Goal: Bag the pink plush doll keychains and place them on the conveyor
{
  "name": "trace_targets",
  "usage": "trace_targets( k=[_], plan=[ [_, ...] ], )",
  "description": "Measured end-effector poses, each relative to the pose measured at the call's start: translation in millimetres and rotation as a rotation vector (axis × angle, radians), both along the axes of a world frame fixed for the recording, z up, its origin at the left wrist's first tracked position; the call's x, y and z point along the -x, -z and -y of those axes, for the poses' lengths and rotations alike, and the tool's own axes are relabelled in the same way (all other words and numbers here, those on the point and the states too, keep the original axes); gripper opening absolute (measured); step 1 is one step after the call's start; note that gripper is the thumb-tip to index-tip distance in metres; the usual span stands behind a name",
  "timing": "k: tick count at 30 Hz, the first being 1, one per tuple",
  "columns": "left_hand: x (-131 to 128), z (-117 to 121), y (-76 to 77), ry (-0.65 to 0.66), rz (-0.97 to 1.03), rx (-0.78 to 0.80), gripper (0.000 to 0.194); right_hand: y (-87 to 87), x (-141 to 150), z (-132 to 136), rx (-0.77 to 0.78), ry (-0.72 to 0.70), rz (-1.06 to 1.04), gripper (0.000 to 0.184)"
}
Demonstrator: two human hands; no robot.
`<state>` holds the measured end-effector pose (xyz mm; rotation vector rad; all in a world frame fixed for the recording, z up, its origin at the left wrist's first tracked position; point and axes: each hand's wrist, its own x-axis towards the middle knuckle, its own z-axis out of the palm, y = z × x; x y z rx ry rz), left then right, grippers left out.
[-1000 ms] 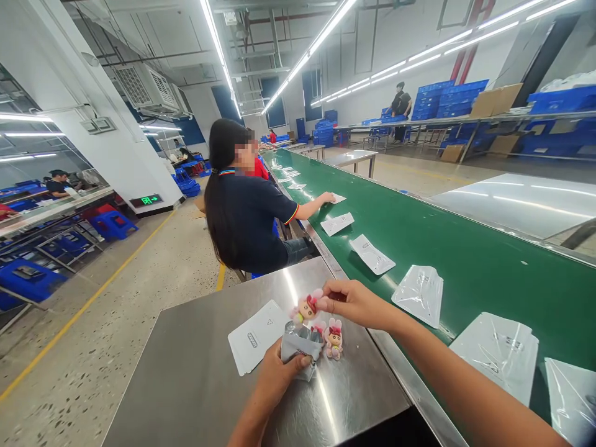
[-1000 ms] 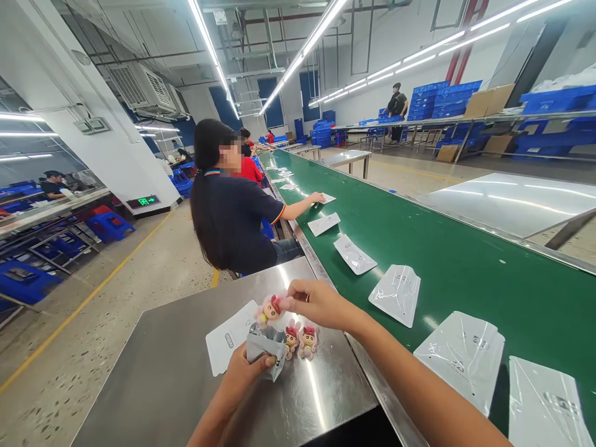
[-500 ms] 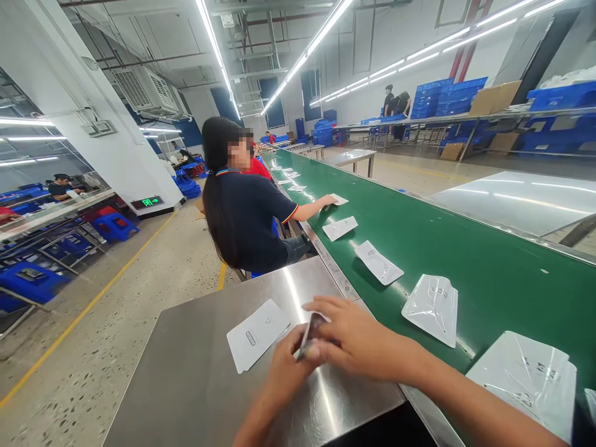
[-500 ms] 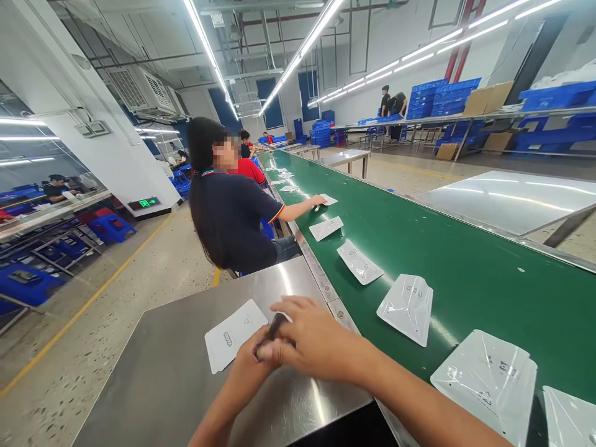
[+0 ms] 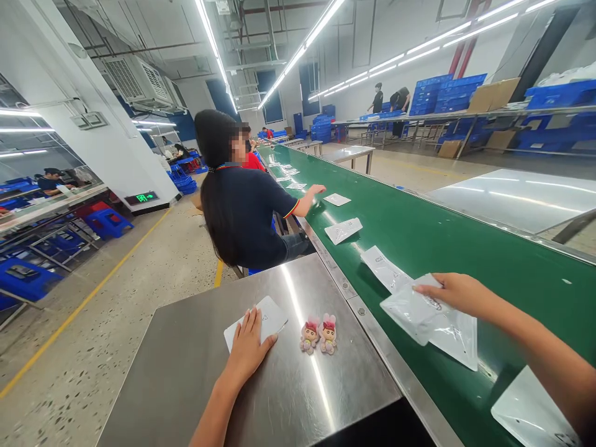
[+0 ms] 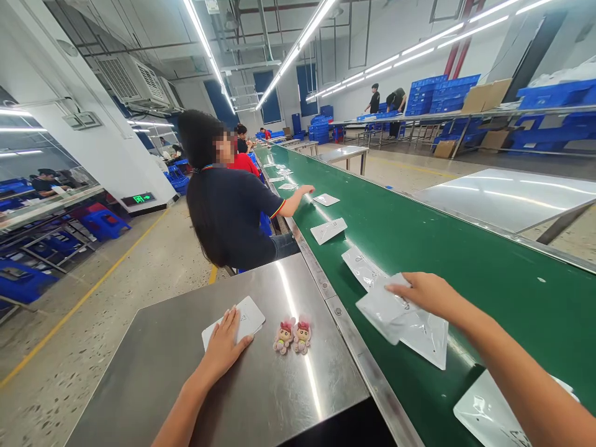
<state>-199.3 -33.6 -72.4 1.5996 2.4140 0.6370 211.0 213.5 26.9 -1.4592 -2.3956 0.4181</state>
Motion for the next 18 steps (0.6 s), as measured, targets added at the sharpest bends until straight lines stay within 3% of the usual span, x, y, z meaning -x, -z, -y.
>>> trace_targets(
  k=[3,6,10,14,18],
  plan=[
    [11,2,21.9,0.041,-0.066,-0.012,0.045,3.8,-9,-10,-0.020,0.088,0.125,0.050],
    [11,2,24.6,0.058,-0.085,-0.054,0.042,-4.4,14,5,-0.148,0.098,0.088,0.049],
    [9,-1,20.5,0.059,-0.128,-0.035,0.063,-8.0,66,38,-0.240,-0.068,-0.061,0.039],
    [8,-4,20.6,0.071,-0.078,0.003,0.047,3.6,105,63,-0.246,-0.263,-0.187,0.031],
    [6,0,16.6,0.070,0.004,-0.054,0.044,15.6,126,82,-0.233,-0.412,-0.269,0.026]
  ],
)
